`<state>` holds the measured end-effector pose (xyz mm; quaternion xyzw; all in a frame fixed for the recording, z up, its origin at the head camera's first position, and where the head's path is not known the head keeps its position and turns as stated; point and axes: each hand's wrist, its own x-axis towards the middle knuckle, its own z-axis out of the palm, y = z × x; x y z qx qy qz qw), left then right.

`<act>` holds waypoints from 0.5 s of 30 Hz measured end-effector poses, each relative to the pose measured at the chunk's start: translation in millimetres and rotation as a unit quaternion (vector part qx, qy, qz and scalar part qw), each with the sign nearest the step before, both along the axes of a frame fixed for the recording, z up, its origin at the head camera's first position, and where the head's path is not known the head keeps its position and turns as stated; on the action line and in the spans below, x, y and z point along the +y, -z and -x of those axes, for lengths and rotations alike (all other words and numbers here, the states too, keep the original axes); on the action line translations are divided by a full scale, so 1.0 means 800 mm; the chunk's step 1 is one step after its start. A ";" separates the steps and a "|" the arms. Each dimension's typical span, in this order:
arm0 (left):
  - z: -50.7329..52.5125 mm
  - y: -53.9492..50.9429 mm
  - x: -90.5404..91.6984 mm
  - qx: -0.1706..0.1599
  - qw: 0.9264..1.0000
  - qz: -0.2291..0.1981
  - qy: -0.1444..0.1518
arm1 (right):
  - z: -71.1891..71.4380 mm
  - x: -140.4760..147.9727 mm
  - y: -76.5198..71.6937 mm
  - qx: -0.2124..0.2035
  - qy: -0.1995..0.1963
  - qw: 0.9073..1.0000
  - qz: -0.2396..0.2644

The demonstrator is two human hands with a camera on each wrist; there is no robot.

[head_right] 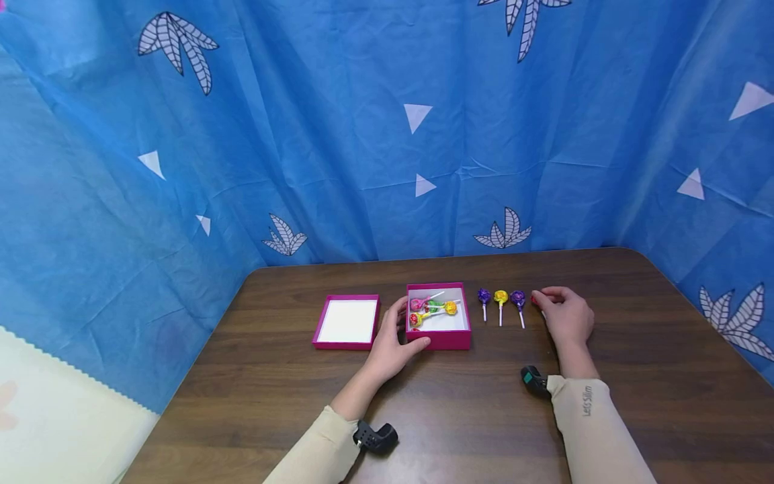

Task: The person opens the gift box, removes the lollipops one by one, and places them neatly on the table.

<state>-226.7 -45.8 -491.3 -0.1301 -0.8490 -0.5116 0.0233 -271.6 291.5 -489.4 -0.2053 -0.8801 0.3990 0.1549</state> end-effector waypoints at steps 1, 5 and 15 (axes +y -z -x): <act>0.000 0.000 0.000 0.000 1.000 0.001 0.000 | 0.000 -0.001 0.000 0.002 0.001 1.000 -0.008; 0.001 0.002 -0.001 -0.004 1.000 0.004 -0.003 | 0.000 -0.001 -0.001 0.003 -0.005 1.000 -0.023; 0.002 0.002 -0.001 -0.010 1.000 0.007 -0.005 | -0.007 0.000 -0.005 -0.012 -0.086 0.994 -0.060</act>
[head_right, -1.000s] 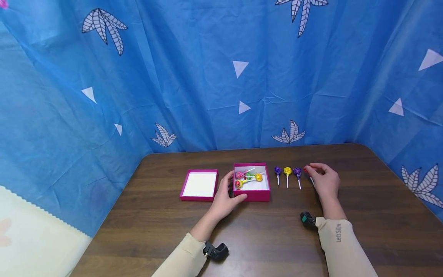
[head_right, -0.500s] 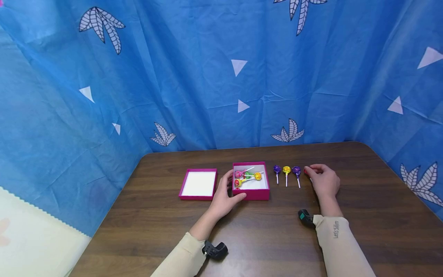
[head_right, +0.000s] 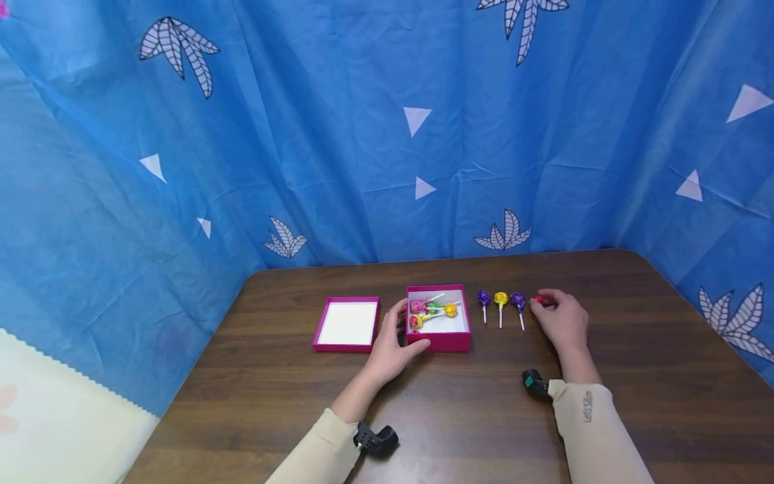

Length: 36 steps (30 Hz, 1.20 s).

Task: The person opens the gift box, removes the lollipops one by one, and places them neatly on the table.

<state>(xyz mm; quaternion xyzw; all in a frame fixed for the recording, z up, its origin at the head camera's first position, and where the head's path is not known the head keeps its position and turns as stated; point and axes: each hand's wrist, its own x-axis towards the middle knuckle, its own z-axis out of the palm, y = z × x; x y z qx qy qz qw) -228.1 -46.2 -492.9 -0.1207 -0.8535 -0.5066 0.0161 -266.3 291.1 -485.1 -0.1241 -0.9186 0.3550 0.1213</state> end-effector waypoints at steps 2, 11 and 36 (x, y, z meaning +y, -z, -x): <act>0.000 0.000 0.000 0.000 1.000 0.000 0.000 | -0.001 0.000 0.000 0.004 -0.013 1.000 -0.009; 0.000 0.001 0.001 0.003 1.000 0.000 0.001 | -0.001 0.000 0.000 0.019 -0.026 0.999 -0.024; -0.001 0.001 0.000 -0.003 1.000 0.001 0.000 | -0.002 -0.003 0.001 0.014 -0.009 1.000 0.003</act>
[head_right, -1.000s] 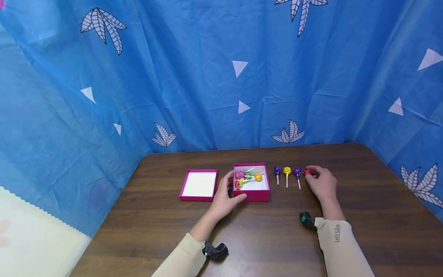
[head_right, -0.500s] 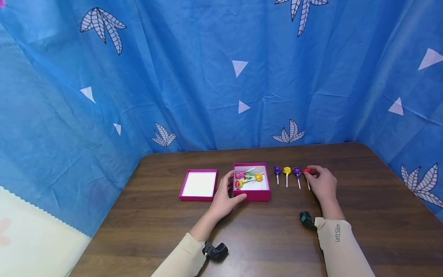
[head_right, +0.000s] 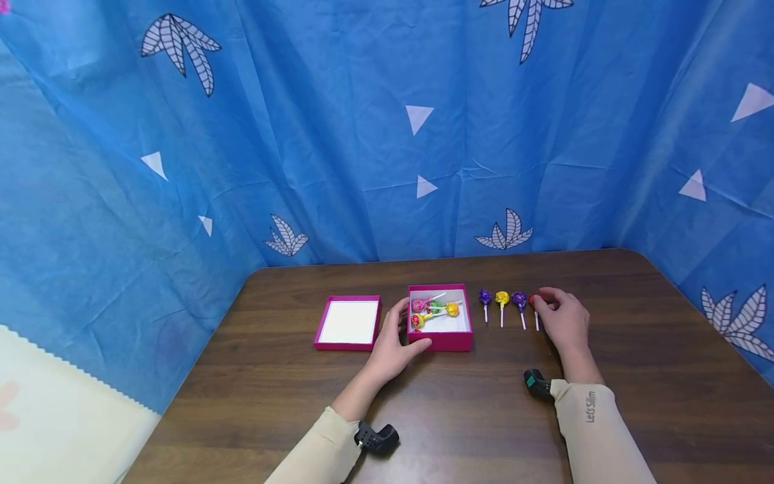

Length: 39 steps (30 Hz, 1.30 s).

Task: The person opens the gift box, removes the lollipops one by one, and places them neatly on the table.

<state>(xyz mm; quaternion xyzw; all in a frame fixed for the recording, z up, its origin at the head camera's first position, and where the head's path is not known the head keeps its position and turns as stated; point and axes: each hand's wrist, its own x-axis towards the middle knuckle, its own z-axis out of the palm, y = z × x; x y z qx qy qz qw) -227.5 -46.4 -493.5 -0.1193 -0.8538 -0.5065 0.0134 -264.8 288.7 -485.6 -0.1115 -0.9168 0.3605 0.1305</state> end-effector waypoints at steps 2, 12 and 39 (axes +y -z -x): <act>-0.001 0.000 0.000 -0.001 1.000 -0.001 0.000 | 0.000 0.000 0.000 0.006 0.003 1.000 0.004; 0.000 0.001 0.001 0.000 1.000 -0.008 0.001 | 0.004 0.001 0.001 0.053 0.056 0.996 0.044; -0.001 0.000 0.000 -0.001 1.000 -0.008 0.000 | -0.010 -0.053 -0.059 0.143 0.011 0.988 0.053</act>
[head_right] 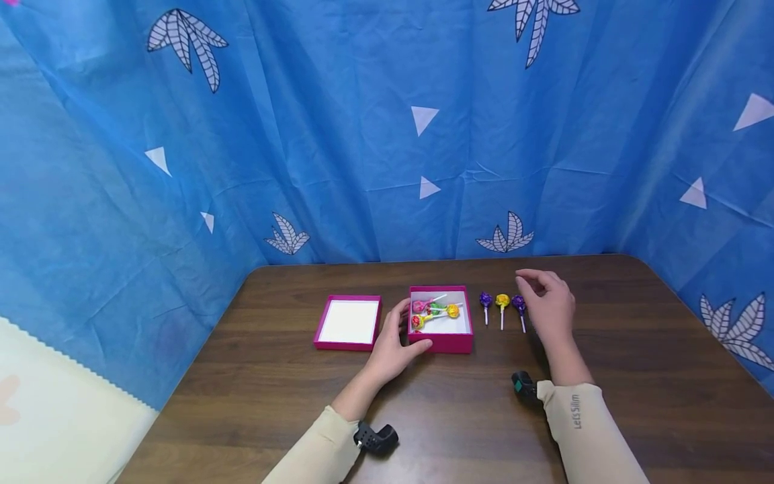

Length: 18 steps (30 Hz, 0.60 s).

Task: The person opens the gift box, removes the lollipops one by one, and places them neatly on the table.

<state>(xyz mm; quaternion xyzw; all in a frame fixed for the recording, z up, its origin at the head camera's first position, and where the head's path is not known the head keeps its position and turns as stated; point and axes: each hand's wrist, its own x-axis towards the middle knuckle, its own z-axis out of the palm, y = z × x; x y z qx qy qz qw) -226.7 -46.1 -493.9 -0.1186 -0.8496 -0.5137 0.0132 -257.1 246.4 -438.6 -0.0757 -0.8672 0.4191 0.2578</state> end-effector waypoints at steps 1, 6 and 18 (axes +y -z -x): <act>0.000 0.000 0.000 0.001 1.000 0.000 0.000 | 0.000 -0.003 -0.001 0.011 -0.009 1.000 -0.007; 0.000 -0.001 0.001 0.000 1.000 0.001 0.000 | 0.001 -0.021 -0.007 0.041 -0.056 0.997 -0.034; -0.001 0.001 0.002 -0.006 1.000 0.002 -0.002 | -0.005 -0.079 0.000 0.004 -0.151 0.985 -0.080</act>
